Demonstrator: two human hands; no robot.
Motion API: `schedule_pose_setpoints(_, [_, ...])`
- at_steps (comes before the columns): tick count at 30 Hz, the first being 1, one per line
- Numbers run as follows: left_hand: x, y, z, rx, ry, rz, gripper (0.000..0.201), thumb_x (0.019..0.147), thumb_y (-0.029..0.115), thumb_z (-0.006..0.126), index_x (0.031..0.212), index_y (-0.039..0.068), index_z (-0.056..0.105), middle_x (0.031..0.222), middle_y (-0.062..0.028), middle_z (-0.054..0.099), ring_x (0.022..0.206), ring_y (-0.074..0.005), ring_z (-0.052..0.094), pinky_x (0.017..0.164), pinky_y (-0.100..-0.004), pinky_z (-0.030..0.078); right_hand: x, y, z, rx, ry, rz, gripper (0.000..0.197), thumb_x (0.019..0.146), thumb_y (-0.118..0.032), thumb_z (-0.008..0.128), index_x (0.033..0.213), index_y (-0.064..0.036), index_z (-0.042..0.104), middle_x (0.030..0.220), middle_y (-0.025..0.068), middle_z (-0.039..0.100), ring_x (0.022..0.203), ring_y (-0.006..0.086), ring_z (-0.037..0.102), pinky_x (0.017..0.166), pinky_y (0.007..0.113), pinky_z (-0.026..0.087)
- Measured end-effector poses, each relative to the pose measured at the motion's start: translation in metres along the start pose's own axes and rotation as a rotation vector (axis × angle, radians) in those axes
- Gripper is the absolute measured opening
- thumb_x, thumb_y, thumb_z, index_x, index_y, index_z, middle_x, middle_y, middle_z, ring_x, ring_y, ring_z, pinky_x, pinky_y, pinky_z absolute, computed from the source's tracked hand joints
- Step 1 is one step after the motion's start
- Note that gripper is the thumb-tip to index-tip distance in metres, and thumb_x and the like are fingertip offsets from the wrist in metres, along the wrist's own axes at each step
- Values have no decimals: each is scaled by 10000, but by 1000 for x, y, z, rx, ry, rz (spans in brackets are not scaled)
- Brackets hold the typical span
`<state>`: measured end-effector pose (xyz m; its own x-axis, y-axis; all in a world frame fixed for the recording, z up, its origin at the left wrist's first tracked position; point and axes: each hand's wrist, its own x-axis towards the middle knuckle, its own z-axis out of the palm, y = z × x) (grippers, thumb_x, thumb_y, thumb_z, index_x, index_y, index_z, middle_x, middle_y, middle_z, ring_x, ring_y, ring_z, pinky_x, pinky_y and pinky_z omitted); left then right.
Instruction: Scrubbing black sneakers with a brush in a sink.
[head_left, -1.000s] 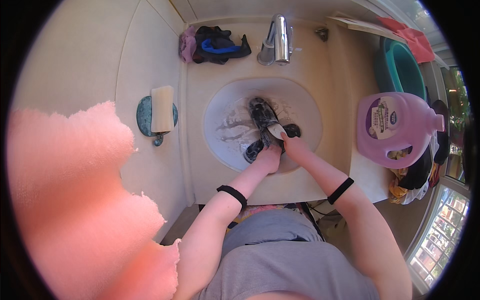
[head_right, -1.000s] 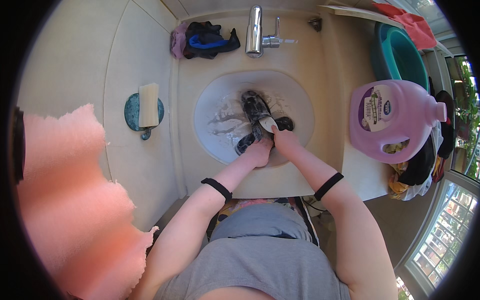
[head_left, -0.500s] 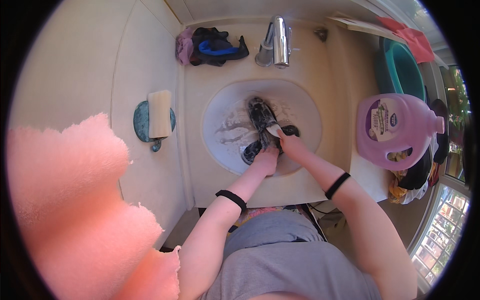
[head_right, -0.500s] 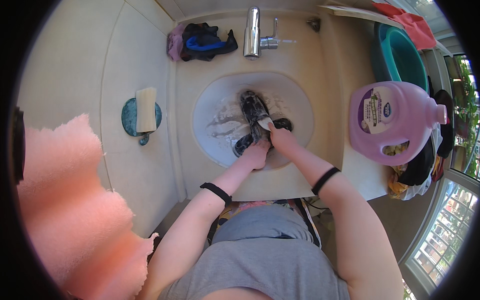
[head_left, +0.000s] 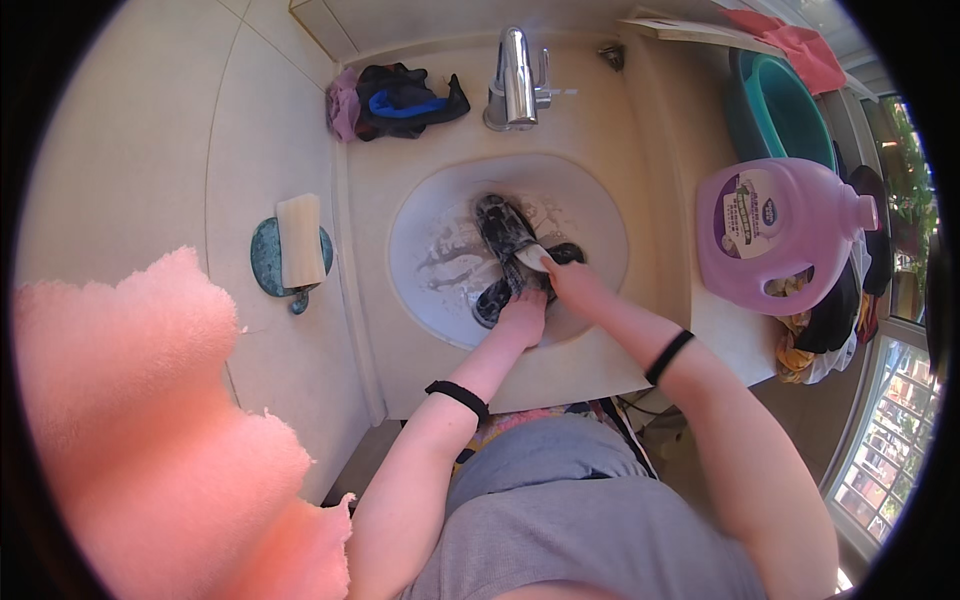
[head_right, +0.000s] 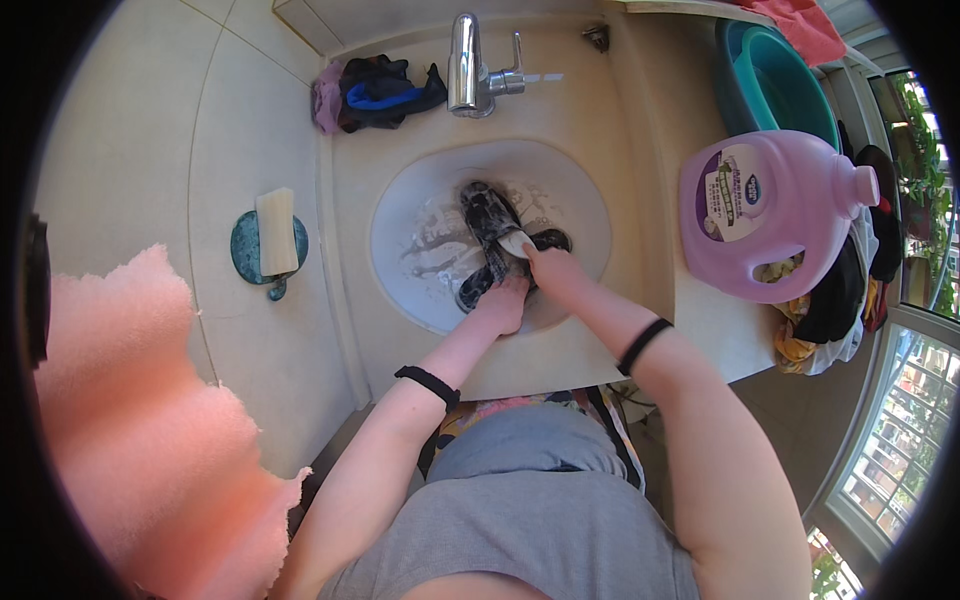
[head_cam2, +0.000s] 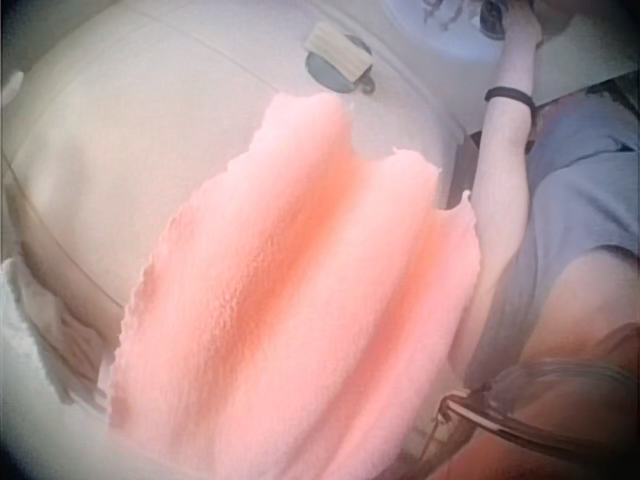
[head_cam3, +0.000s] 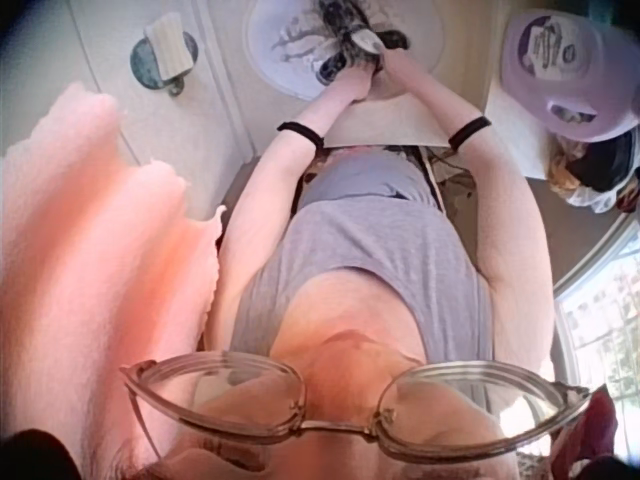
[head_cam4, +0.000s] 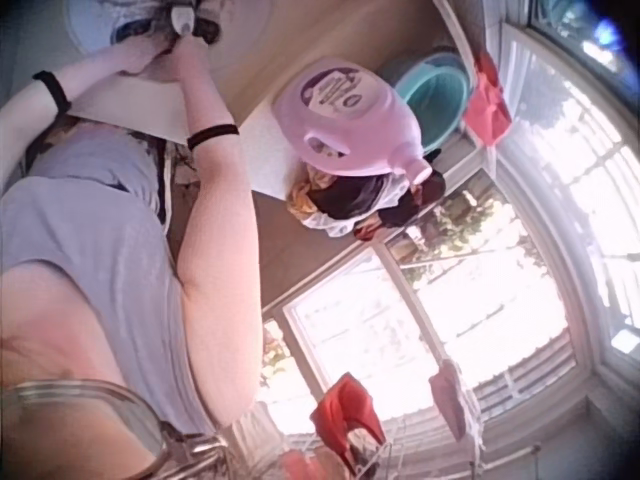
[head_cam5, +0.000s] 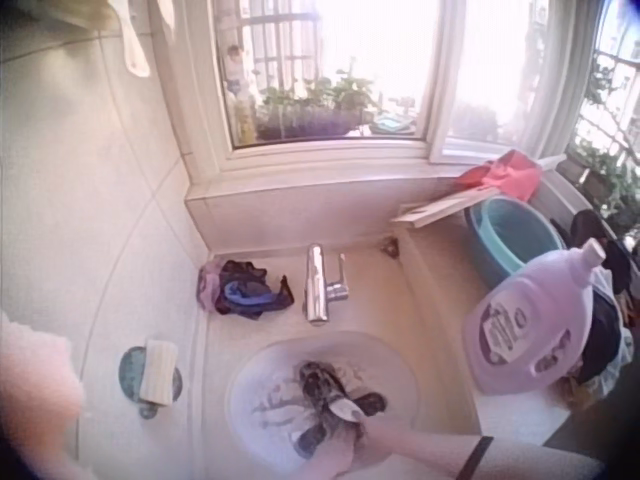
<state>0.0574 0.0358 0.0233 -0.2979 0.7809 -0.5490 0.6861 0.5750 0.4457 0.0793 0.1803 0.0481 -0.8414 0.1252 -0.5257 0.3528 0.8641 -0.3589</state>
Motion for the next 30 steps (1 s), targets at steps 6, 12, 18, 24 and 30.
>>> schedule_pose_setpoints(6, [2,8,-4,53,2,-25,527,787,108,424,1283,-5,287,1311,-174,349,1223,-268,346,990,-380,302,47,-10,38,28,202,127,350,841,-198,407,1179,-142,481,745,198,603,673,380,588,612,481,473])
schedule_pose_setpoints(12, [-3,-4,9,16,55,-13,453,792,127,439,1221,0,363,1275,-153,396,1209,-255,357,970,-378,319,-14,0,2,-21,30,35,343,836,-188,413,1169,-135,475,738,199,603,689,371,591,638,473,468])
schedule_pose_setpoints(18, [6,5,7,63,61,8,459,786,135,442,1225,24,370,1262,-145,421,1180,-257,396,962,-384,327,68,-11,20,66,194,112,285,828,-175,416,1088,-114,515,820,215,602,755,364,591,664,473,464])
schedule_pose_setpoints(24, [8,-26,-36,-125,-157,-50,319,768,172,468,1054,74,566,1068,-162,577,1026,-270,541,884,-418,399,3,-17,-9,-38,-98,-3,326,835,-173,410,1141,-132,513,882,186,611,829,335,594,709,445,473])
schedule_pose_setpoints(30, [34,-41,-80,-437,276,-474,397,737,172,563,1081,-9,481,1097,-225,528,1041,-326,511,880,-384,414,-55,15,-54,-19,12,209,362,858,-195,406,1215,-174,465,873,169,612,801,335,591,686,447,473])
